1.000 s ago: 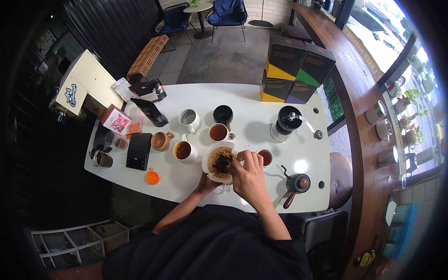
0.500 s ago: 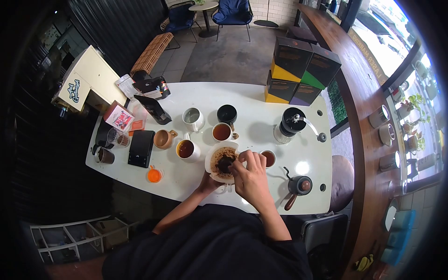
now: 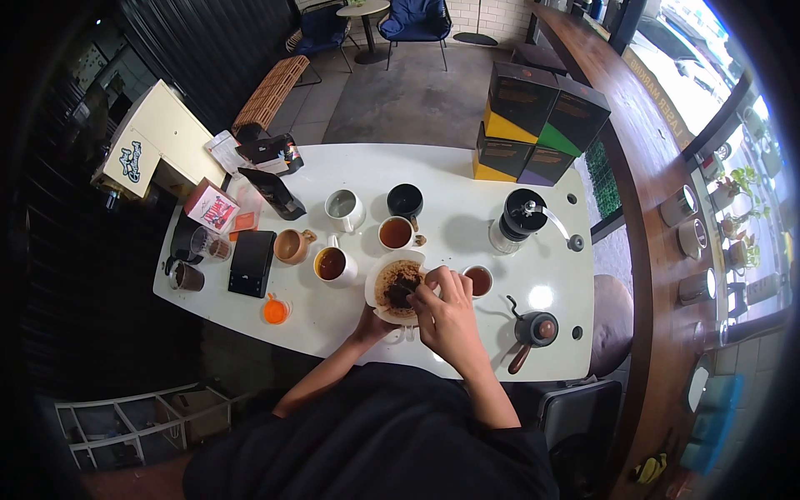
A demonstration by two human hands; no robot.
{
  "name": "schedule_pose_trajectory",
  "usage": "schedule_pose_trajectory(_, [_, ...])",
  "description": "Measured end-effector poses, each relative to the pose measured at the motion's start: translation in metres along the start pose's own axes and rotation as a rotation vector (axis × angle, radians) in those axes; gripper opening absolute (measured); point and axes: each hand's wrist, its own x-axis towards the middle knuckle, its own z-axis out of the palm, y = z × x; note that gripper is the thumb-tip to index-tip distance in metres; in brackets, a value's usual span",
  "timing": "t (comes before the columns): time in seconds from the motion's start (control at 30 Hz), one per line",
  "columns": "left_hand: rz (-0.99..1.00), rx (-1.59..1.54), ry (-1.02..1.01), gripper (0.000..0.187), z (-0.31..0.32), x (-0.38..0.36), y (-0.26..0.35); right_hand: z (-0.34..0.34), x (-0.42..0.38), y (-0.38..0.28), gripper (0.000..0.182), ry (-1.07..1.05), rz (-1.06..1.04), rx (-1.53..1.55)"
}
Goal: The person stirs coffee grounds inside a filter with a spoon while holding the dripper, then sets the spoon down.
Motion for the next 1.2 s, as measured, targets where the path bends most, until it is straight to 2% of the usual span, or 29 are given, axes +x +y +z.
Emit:
schedule_pose_trajectory(0.1, [0.010,-0.001,-0.003,0.074,0.000,-0.002,0.003,0.001,0.001,0.002,0.008,0.071,0.026,-0.005])
schedule_pose_trajectory(0.23, [0.021,0.020,0.003,0.073,0.001,-0.001,0.000,0.000,0.002,0.001,0.007,0.035,-0.016,-0.082])
schedule_pose_trajectory(0.33, [0.003,-0.051,-0.012,0.073,0.000,0.000,-0.002,0.002,0.001,0.001,0.007,0.019,0.074,0.055])
schedule_pose_trajectory(0.4, [0.044,0.020,-0.016,0.073,0.000,0.001,0.003,0.001,0.002,0.002,0.008,0.053,-0.007,-0.092])
schedule_pose_trajectory(0.5, [0.013,-0.002,-0.010,0.073,0.001,0.000,0.002,0.000,0.002,0.004,0.008,-0.002,-0.021,0.040])
schedule_pose_trajectory(0.63, [0.028,0.068,-0.110,0.074,-0.005,0.001,-0.005,-0.001,0.004,0.003,0.009,0.089,-0.015,-0.064])
schedule_pose_trajectory(0.73, [-0.008,0.005,-0.115,0.073,-0.003,0.001,-0.003,-0.003,0.003,0.003,0.009,0.006,-0.047,-0.027])
schedule_pose_trajectory(0.8, [-0.022,0.019,-0.128,0.074,-0.005,0.000,-0.012,-0.001,0.002,0.003,0.009,0.030,0.075,0.017])
schedule_pose_trajectory(0.93, [0.016,0.020,-0.118,0.074,-0.004,0.002,-0.003,0.001,0.000,0.006,0.008,0.010,0.040,-0.018])
schedule_pose_trajectory(1.03, [-0.029,0.006,-0.120,0.077,-0.003,0.002,-0.001,0.000,-0.002,0.004,0.007,0.022,0.112,0.100])
schedule_pose_trajectory(1.13, [-0.017,-0.015,-0.114,0.081,-0.005,0.003,0.003,0.000,-0.001,0.006,0.008,0.016,0.023,-0.039])
schedule_pose_trajectory(1.2, [-0.067,-0.057,-0.113,0.084,-0.005,-0.001,-0.005,0.000,-0.003,0.004,0.007,-0.023,0.102,0.110])
